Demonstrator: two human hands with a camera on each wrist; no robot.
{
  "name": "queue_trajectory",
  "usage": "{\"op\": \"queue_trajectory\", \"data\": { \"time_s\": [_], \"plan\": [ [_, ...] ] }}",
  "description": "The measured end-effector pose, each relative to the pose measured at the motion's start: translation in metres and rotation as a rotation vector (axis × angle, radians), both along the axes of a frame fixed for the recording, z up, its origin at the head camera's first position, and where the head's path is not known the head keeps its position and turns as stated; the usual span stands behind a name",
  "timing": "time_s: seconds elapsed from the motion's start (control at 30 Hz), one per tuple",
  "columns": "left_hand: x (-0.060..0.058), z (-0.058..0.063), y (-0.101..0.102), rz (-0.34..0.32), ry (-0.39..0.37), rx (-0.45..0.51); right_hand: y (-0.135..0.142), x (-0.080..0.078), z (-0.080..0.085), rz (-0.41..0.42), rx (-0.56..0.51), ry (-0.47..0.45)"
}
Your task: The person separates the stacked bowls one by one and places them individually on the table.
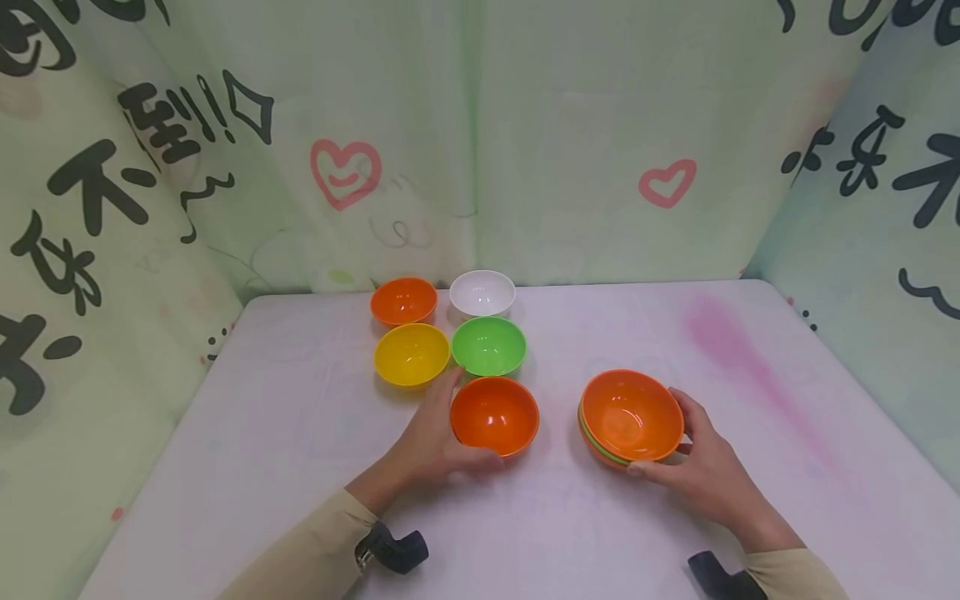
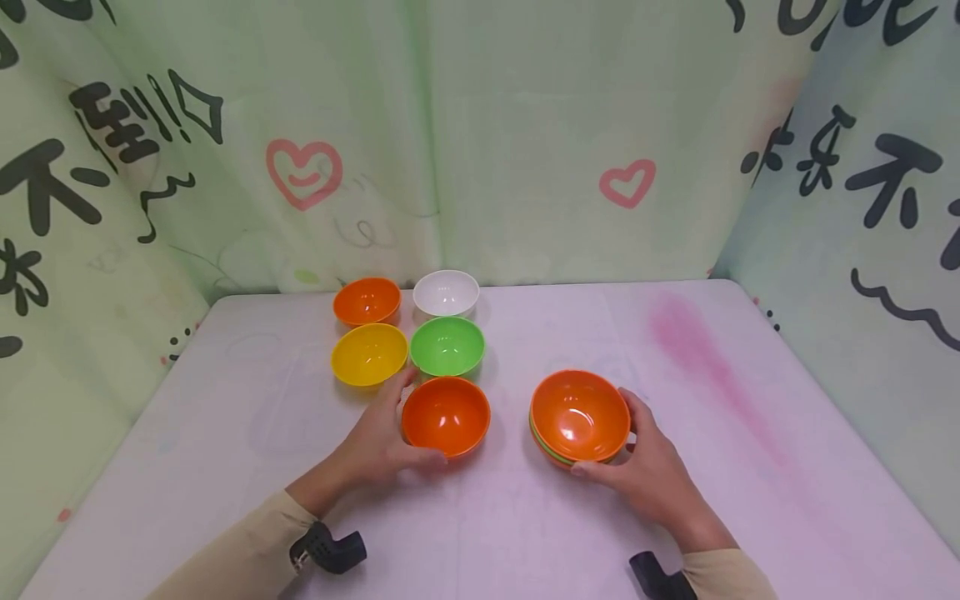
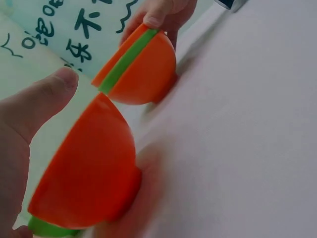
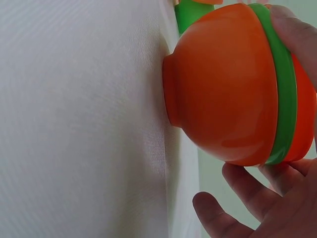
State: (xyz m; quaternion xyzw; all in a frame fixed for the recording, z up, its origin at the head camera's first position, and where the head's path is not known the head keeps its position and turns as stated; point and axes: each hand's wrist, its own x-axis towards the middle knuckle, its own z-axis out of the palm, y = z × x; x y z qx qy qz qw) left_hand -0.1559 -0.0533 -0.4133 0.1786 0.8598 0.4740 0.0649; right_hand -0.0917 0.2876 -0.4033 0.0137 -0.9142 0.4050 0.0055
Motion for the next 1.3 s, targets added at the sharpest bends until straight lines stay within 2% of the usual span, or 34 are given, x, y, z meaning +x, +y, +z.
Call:
{"op": "queue_trajectory", "data": {
  "time_s": [0.1,0.2,0.43,0.63,0.8,0.93,1.13,1.3],
  "plan": [
    [-0.001,0.011,0.003,0.007,0.007,-0.009,0.000,0.000,0.000,-0.003,-0.002,-0.013],
    [-0.002,0.022,0.012,-0.026,0.024,-0.026,0.000,-0.001,0.000,-0.004,-0.002,-0.025],
    [-0.006,0.040,0.047,-0.184,0.073,-0.091,0.002,-0.002,-0.002,0.011,0.013,-0.004],
    [-0.009,0.048,0.083,-0.319,0.086,-0.095,0.002,-0.001,-0.003,0.017,0.024,-0.003],
    [-0.012,0.050,0.110,-0.367,0.074,-0.146,0.003,-0.001,-0.003,0.030,0.024,0.003],
    [-0.015,0.045,0.123,-0.353,0.017,-0.165,0.004,-0.002,-0.001,0.037,0.017,0.010],
    [-0.021,0.037,0.132,-0.329,0.018,-0.205,0.004,-0.002,0.000,0.037,0.023,0.011],
    [-0.024,0.029,0.136,-0.345,0.022,-0.201,0.005,-0.002,0.000,0.036,0.018,0.011]
  ]
}}
